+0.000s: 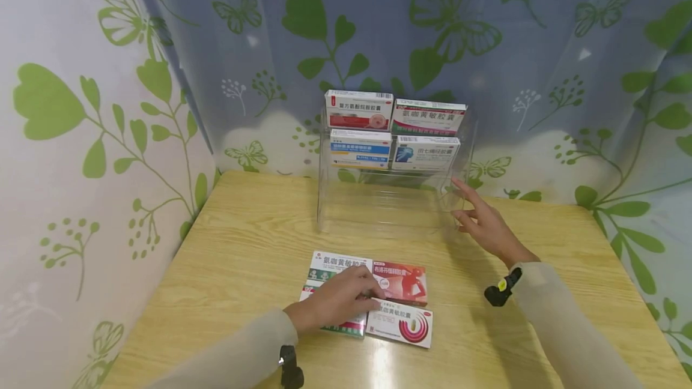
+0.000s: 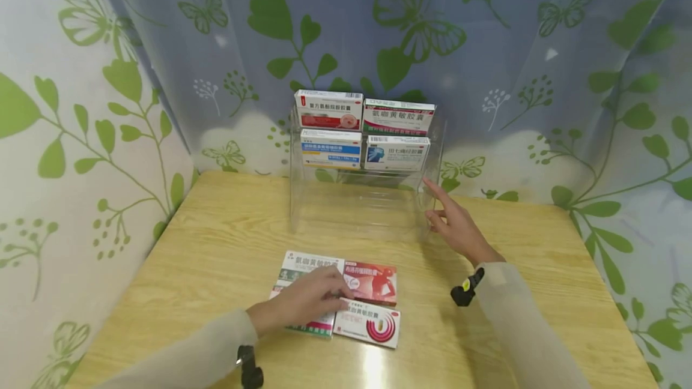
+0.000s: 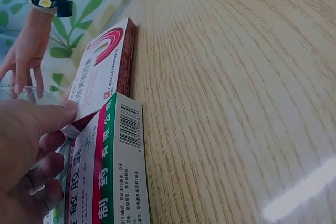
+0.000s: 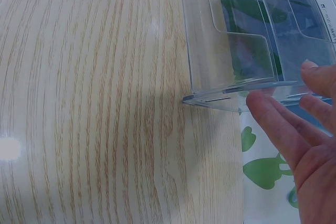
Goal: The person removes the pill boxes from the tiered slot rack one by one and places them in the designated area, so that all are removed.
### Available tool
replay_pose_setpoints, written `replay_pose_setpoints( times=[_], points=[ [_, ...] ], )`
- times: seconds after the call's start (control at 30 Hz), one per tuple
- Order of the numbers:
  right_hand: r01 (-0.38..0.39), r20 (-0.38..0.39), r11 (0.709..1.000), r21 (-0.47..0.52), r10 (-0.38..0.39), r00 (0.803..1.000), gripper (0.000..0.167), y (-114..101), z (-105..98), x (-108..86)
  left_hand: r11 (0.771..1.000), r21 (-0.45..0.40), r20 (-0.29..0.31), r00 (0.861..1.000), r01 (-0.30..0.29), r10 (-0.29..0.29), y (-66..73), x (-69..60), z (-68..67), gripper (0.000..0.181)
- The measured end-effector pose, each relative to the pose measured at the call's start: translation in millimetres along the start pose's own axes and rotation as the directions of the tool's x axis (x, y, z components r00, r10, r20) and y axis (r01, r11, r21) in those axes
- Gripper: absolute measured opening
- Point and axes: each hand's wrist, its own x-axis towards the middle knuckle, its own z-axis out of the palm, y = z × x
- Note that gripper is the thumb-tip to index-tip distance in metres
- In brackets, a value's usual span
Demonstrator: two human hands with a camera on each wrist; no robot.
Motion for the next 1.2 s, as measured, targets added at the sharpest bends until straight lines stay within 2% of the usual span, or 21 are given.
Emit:
replay_pose_setpoints(
  times=[0.23, 0.33, 0.43, 0.53, 0.67, 0.8, 0.9, 0.97, 1.03, 1.1, 1.13, 1.2],
  points=[
    [0.005, 0.002, 1.000, 0.001, -0.005, 1.000, 0.079, 1, 0, -1.2, 1.000, 0.008, -0.033, 0.999, 0.004, -0.004, -1.4, 0.6, -1.1, 0.017],
    [0.005, -0.001, 1.000, -0.007, -0.005, 1.000, 0.079, 1, 0, -0.9, 1.000, -0.013, -0.072, 0.997, 0.019, -0.020, -3.9, 4.0, -12.1, 0.020],
    [0.007, -0.008, 1.000, -0.009, -0.007, 1.000, 0.079, 2, 0, -0.5, 0.998, -0.038, -0.155, 0.987, 0.043, -0.048, -11.5, 10.2, -31.1, 0.024],
    [0.012, -0.013, 1.000, -0.006, -0.012, 1.000, 0.079, 3, 1, -1.0, 0.995, -0.061, -0.253, 0.963, 0.076, -0.089, -23.4, 16.3, -53.3, 0.027],
    [0.018, -0.014, 1.000, -0.005, -0.018, 1.000, 0.080, 4, 2, -1.8, 0.994, -0.053, -0.378, 0.919, 0.099, -0.112, -38.1, 21.8, -82.8, 0.030],
    [0.020, -0.017, 1.000, -0.006, -0.020, 1.000, 0.081, 3, 2, -1.1, 0.996, -0.027, -0.507, 0.858, 0.081, -0.083, -48.0, 26.1, -106.0, 0.029],
    [0.016, -0.018, 1.000, -0.001, -0.016, 1.000, 0.081, 2, 1, -0.8, 0.998, -0.005, -0.582, 0.811, 0.060, -0.052, -54.2, 29.4, -115.2, 0.029],
    [0.012, -0.028, 1.000, 0.003, -0.012, 1.000, 0.081, 1, 1, 0.1, 0.999, -0.004, -0.609, 0.792, 0.054, -0.045, -58.8, 31.6, -118.4, 0.031],
    [0.016, -0.075, 1.000, -0.025, -0.018, 0.997, 0.080, -1, 1, 0.9, 0.999, -0.019, -0.617, 0.786, 0.044, -0.046, -63.2, 33.9, -119.8, 0.035],
    [0.037, -0.164, 0.998, -0.057, -0.046, 0.985, 0.076, -3, 2, 3.3, 0.997, -0.057, -0.607, 0.791, 0.046, -0.071, -66.8, 36.0, -120.2, 0.038],
    [0.049, -0.220, 0.996, -0.078, -0.065, 0.973, 0.074, -6, 1, 4.9, 0.996, -0.077, -0.598, 0.797, 0.049, -0.086, -68.2, 36.9, -120.3, 0.041],
    [0.082, -0.341, 0.988, -0.128, -0.122, 0.932, 0.068, -12, 0, 10.5, 0.993, -0.106, -0.580, 0.807, 0.058, -0.109, -71.4, 38.3, -119.8, 0.045]
  ],
)
